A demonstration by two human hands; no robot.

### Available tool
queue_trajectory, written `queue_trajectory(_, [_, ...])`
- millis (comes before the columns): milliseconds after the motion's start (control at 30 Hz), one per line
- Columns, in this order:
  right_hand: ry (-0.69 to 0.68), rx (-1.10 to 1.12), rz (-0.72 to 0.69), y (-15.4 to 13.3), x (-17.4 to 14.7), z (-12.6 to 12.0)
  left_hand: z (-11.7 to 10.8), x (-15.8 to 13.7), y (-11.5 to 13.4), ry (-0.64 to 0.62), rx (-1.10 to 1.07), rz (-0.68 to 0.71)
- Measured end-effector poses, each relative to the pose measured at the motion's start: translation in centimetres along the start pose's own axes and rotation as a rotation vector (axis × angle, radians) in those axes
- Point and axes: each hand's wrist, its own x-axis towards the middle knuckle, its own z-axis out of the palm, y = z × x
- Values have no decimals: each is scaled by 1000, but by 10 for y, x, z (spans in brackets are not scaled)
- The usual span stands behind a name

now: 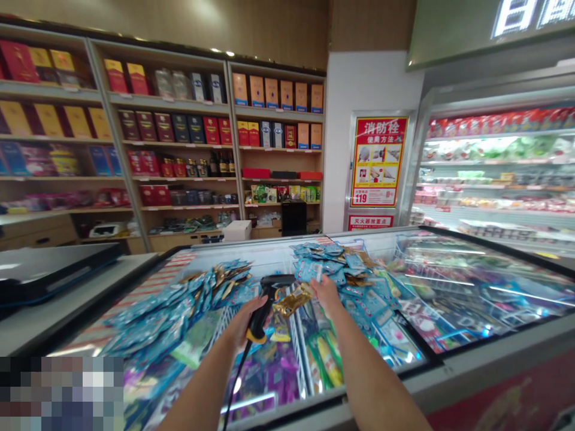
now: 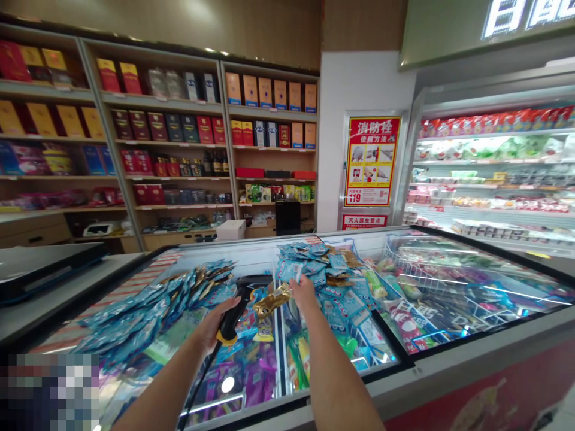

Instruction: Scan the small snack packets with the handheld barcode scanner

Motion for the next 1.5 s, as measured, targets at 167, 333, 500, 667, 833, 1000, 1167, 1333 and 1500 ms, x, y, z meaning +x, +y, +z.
queue_trajectory(167, [-81, 69, 116, 4, -1, 5, 5, -2, 2, -43, -24, 3])
queue_trajectory(333, [-89, 51, 133, 0, -4, 3, 6, 0, 2, 0, -22, 30])
queue_trajectory(500, [-61, -14, 114, 5, -3, 3, 6, 1, 0, 6, -10, 44])
queue_trajectory(667, [-84, -23, 67, 11, 0, 3, 5, 1, 0, -11, -9, 59])
queue_trajectory(833, [-65, -66, 84, 11, 0, 4, 4, 3, -1, -20, -22, 56])
queue_trajectory(1000, [-65, -79, 81, 14, 0, 4, 4, 3, -1, 3, -30, 47])
queue_trajectory(1167, [-72, -223, 43, 12, 1, 3, 8, -1, 3, 28, -42, 42])
queue_trajectory(1333, [-63, -509, -113, 5, -7, 9, 9, -1, 4, 44, -48, 37])
queue_trajectory(1500, [69, -731, -214, -5, -15, 6, 8, 3, 1, 56, -66, 57])
